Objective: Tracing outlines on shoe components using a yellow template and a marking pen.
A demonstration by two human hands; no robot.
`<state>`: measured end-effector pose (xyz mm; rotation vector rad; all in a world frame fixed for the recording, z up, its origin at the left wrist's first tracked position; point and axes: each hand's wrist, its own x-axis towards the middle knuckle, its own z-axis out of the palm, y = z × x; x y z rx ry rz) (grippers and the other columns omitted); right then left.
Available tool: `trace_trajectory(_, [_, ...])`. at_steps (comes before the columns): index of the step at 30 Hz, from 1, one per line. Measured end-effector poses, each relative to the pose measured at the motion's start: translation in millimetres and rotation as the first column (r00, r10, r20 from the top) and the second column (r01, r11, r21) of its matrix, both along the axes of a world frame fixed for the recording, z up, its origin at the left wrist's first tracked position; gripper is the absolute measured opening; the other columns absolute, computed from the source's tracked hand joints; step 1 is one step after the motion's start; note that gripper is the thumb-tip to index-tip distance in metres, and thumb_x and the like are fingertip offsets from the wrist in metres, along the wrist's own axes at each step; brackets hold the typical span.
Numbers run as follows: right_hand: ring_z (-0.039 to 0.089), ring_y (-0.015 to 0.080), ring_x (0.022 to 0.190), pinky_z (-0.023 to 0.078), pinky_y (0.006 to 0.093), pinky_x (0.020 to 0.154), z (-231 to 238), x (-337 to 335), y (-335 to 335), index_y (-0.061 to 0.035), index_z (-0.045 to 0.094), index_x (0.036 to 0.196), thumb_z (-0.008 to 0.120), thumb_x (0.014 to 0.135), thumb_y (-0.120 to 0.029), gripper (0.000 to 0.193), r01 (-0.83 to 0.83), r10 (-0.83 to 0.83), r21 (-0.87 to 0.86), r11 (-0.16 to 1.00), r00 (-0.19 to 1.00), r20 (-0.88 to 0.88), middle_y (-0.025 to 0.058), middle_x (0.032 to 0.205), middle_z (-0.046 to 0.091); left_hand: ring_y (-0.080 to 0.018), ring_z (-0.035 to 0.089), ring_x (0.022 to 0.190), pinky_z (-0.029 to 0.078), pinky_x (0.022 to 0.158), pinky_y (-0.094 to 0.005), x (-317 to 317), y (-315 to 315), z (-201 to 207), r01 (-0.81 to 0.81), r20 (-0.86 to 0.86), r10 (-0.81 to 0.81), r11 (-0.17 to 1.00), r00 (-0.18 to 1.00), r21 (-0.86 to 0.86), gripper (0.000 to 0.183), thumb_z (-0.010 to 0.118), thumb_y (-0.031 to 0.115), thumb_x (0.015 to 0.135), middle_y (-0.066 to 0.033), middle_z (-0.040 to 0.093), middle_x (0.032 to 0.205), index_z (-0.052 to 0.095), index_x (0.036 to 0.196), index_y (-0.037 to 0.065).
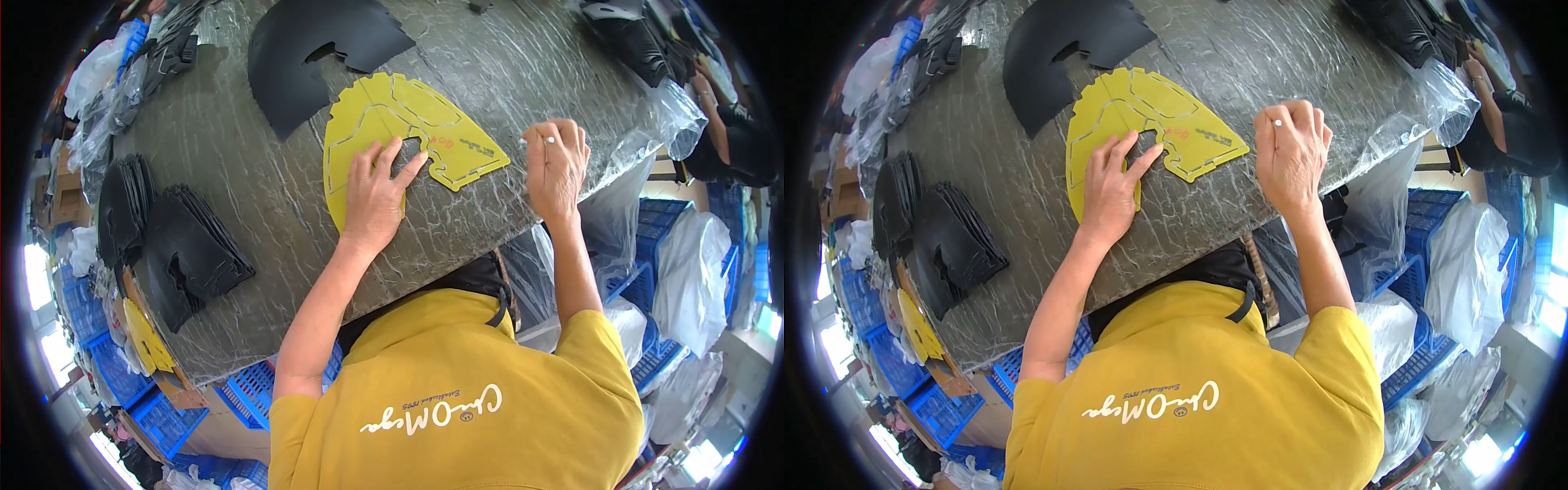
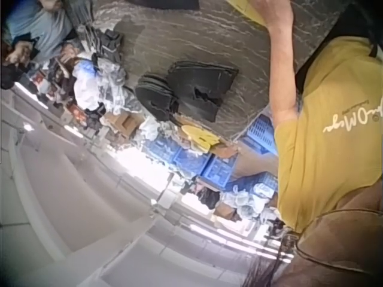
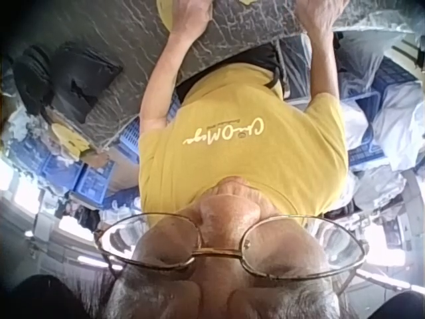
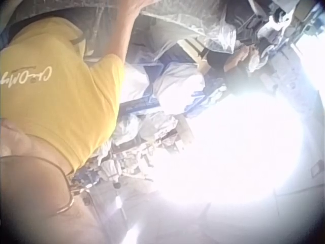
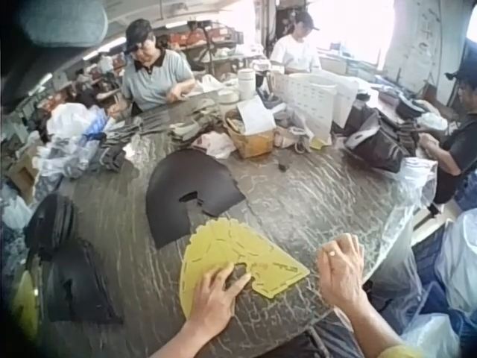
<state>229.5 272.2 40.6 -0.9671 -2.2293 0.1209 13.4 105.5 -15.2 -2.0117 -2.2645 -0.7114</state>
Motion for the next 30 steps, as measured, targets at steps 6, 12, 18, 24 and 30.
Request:
trace_trajectory(6, [0.06,0.0282,0.1,0.043,0.0419,0.089,-2.4,-60.0,30.0,-0.0113,0.073,0.099,0.061,0.101,-0.019,0.014,-0.202,0.187,-0.126,0.971,0.974,-0.127,0.0072,0.097,0.063,-0.0385,0.05,0.129,0.042,0.11,-0.0525,-2.3,-0.6,2.4,0.018,0.017,-0.017,1.0,1.0,-0.019,0.061,0.065,-0.003,0.085,-0.0123,0.052,0.146,0.064,0.139,0.026])
trace_trajectory(12, [0.067,0.0291,0.095,0.046,0.0421,0.089,-9.2,-110.1,48.9,-0.0062,0.073,0.098,0.058,0.103,-0.022,0.023,-0.402,0.373,-0.185,0.897,0.912,-0.171,0.0091,0.096,0.074,-0.0369,0.049,0.13,0.04,0.112,-0.0517,1.3,-3.0,5.7,0.016,0.018,-0.016,1.0,1.0,-0.015,0.059,0.063,-0.002,0.084,-0.012,0.052,0.145,0.067,0.137,0.023])
trace_trajectory(18, [0.068,0.0293,0.094,0.045,0.0424,0.092,-23.6,-144.3,48.9,-0.0055,0.073,0.099,0.06,0.101,-0.022,0.022,-0.384,0.364,-0.194,0.903,0.922,-0.135,0.0087,0.093,0.074,-0.0366,0.047,0.134,0.035,0.116,-0.0542,-0.1,-4.3,4.1,0.032,0.049,-0.032,0.999,0.998,-0.005,0.056,0.063,0.001,0.084,-0.0144,0.053,0.145,0.068,0.136,0.021])
trace_trajectory(24, [0.068,0.0277,0.089,0.045,0.0421,0.092,-25.6,-154.4,51.4,-0.0064,0.073,0.097,0.061,0.099,-0.02,0.018,-0.336,0.327,-0.133,0.933,0.941,-0.083,0.0064,0.09,0.074,-0.0364,0.046,0.135,0.035,0.117,-0.0543,0.1,-3.0,2.5,0.023,0.049,-0.022,0.999,0.999,-0.028,0.057,0.063,0.001,0.085,-0.014,0.051,0.146,0.067,0.137,0.021])
trace_trajectory(30, [0.066,0.0247,0.084,0.044,0.0409,0.091,-25.7,-156.0,48.7,-0.0083,0.073,0.092,0.065,0.097,-0.016,0.012,-0.348,0.344,-0.048,0.936,0.936,-0.078,0.0044,0.085,0.073,-0.0358,0.046,0.134,0.035,0.117,-0.0546,0.1,-2.4,1.6,0.017,0.039,-0.017,1.0,0.999,-0.023,0.056,0.063,0.001,0.085,-0.0135,0.051,0.145,0.068,0.137,0.021])
